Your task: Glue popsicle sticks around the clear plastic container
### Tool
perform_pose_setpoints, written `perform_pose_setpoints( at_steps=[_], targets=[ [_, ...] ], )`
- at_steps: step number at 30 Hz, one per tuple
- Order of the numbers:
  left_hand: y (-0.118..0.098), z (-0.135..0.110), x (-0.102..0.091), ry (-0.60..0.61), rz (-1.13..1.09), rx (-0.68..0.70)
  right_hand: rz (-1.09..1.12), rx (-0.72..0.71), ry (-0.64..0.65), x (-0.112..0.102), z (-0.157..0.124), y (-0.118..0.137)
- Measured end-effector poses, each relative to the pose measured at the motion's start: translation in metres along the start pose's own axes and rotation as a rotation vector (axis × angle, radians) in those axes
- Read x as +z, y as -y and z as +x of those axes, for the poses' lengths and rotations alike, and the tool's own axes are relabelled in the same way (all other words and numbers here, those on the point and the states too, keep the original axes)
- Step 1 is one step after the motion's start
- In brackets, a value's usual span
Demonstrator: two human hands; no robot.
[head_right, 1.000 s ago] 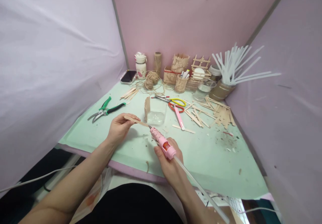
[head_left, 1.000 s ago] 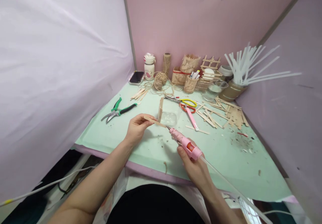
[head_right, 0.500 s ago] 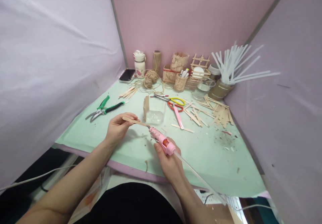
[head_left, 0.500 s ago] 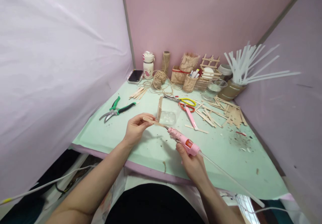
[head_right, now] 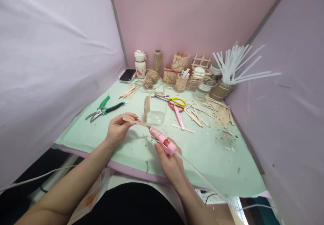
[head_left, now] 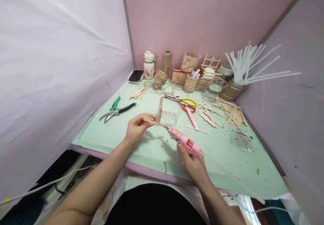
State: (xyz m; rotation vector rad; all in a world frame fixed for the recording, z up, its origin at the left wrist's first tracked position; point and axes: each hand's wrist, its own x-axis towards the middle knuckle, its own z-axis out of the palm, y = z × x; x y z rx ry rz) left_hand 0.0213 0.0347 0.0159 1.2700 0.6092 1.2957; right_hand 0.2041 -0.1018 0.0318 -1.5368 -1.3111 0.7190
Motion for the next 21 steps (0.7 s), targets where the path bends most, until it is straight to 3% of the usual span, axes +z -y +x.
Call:
perform_pose_setpoints(
  at_steps=[21],
  targets=[
    [-0.0005, -0.0012, 0.0001, 0.022, -0.001, 0.014, 0.015, -0.028, -0.017, -0.0012, 0.0005, 0.0064]
  ],
)
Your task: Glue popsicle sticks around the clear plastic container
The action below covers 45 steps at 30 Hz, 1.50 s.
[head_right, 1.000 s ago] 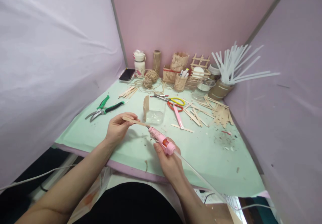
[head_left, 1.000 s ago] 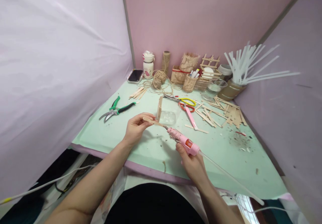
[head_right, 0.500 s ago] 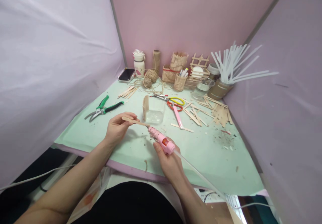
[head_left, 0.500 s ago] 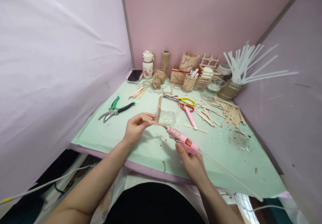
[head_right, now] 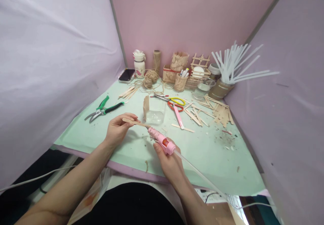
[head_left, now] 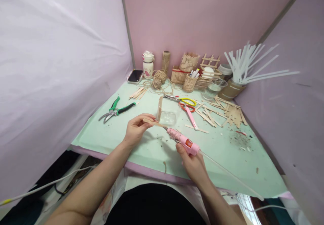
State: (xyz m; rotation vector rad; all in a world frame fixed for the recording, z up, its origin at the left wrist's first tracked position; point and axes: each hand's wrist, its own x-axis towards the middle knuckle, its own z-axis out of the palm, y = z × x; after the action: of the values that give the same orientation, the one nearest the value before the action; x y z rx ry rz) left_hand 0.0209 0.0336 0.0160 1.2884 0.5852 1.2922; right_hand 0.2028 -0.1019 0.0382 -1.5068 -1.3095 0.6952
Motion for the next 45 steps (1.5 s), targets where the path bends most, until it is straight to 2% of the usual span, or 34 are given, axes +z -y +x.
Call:
perform_pose_setpoints(
  at_steps=[13, 24, 45],
  targets=[
    [-0.0016, -0.0005, 0.0001, -0.007, -0.003, -0.004, -0.015, 0.025, 0.007, 0.0003, -0.0015, -0.0054],
    [0.0027, 0.0003, -0.0025, 0.017, -0.008, 0.052, 0.017, 0.096, 0.034, -0.0011, -0.0022, -0.0044],
    [-0.0002, -0.0023, -0.0030, 0.020, -0.012, 0.103, 0.023, 0.082, 0.013, -0.0040, -0.0029, -0.0047]
  ],
)
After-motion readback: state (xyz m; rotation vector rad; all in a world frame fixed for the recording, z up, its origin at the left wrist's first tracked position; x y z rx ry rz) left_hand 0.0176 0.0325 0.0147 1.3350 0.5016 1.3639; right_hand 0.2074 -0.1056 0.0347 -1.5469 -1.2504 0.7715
